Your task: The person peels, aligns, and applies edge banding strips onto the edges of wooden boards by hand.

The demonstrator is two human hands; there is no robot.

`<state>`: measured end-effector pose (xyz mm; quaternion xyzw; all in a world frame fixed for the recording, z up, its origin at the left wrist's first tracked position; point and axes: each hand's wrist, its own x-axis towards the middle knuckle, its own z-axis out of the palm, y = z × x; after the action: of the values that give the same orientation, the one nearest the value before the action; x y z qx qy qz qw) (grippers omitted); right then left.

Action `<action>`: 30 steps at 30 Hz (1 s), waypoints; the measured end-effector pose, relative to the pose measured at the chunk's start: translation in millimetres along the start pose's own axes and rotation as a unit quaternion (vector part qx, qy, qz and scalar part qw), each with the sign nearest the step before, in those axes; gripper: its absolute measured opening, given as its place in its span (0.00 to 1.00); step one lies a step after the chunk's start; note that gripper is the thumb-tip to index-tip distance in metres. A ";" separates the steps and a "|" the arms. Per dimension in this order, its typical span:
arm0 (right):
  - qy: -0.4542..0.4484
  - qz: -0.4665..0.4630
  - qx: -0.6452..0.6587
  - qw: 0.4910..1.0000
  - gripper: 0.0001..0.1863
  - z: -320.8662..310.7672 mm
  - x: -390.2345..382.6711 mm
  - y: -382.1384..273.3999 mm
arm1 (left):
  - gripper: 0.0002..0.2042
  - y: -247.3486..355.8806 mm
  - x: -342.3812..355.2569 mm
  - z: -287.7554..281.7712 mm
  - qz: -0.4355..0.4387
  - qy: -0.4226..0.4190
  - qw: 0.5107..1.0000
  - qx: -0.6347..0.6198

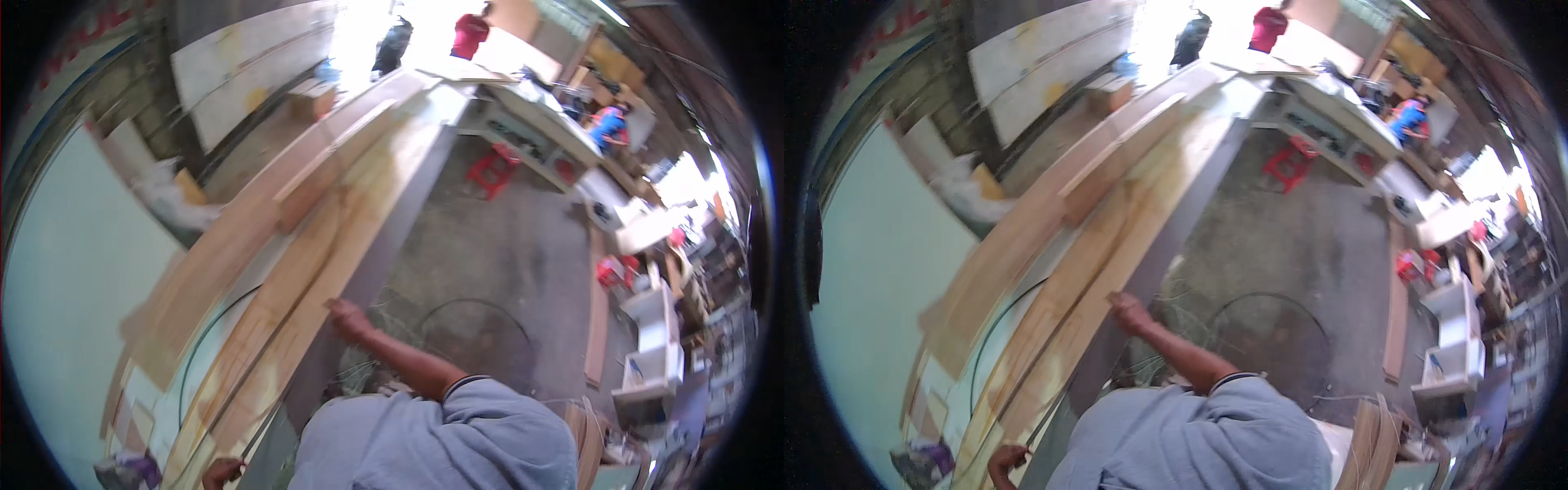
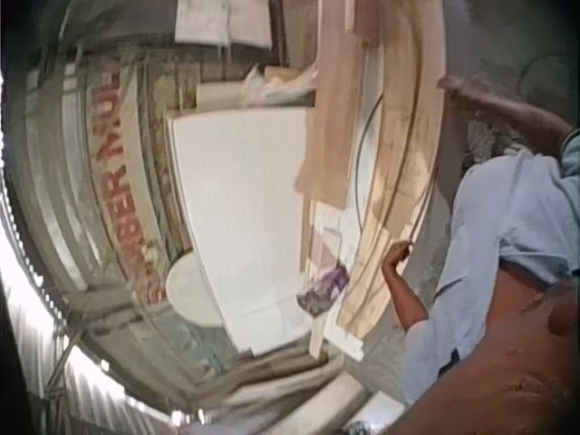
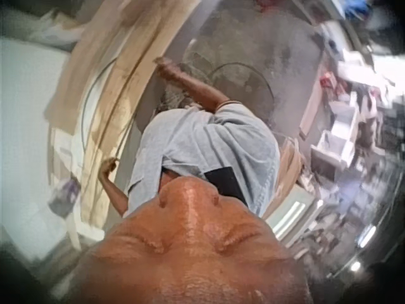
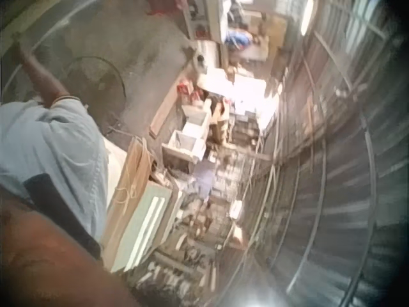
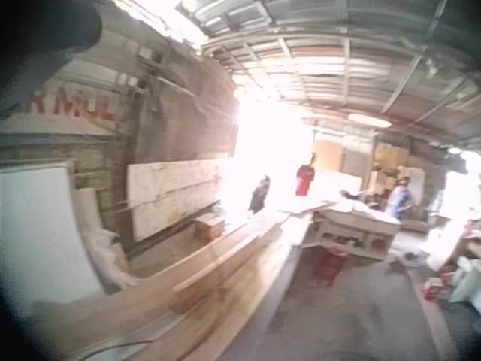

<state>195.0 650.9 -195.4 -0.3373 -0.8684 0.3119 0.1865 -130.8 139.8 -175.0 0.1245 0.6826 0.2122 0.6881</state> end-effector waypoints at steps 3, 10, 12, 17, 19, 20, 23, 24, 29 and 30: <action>0.108 0.079 -0.043 0.990 0.29 -17.4 -26.6 37.1 | 0.12 -22.6 9.6 -4.2 -0.020 0.029 0.996 0.081; 0.292 0.563 -0.041 0.773 0.46 -216.9 -186.7 164.8 | 0.15 -5.9 41.7 7.4 -0.067 0.058 0.990 0.109; 0.338 0.595 -0.095 0.723 0.46 -286.5 -263.9 188.3 | 0.15 28.4 54.8 16.0 -0.056 0.057 0.989 0.123; 0.564 0.551 0.005 0.615 0.46 -439.1 -366.0 171.4 | 0.13 64.3 66.8 34.1 -0.035 0.071 0.987 0.142; 0.727 0.449 0.090 0.512 0.40 -488.9 -435.5 168.2 | 0.13 86.3 83.0 39.4 -0.022 0.056 0.985 0.162; 0.762 0.451 0.072 0.459 0.36 -508.4 -483.9 163.3 | 0.12 97.4 94.2 41.7 -0.018 0.043 0.984 0.170; 0.254 0.768 -0.401 0.429 0.18 -517.6 -570.5 147.1 | 0.12 91.4 79.5 39.8 -0.015 0.071 0.984 0.160; 0.265 0.739 -0.504 0.359 0.17 -512.2 -617.2 134.3 | 0.11 86.3 80.6 35.9 -0.012 0.065 0.986 0.152; 0.640 0.664 -0.202 0.330 0.12 -468.6 -685.5 66.7 | 0.10 26.1 90.9 19.3 0.084 0.039 0.992 0.089; 0.701 0.645 -0.097 0.288 0.12 -438.4 -657.2 68.6 | 0.10 20.4 83.0 17.8 0.104 0.060 0.989 0.089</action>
<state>923.4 411.4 6.8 -0.8942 0.0686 -0.1102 0.4284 -117.5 198.2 -238.6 0.2424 0.7219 0.2279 0.6067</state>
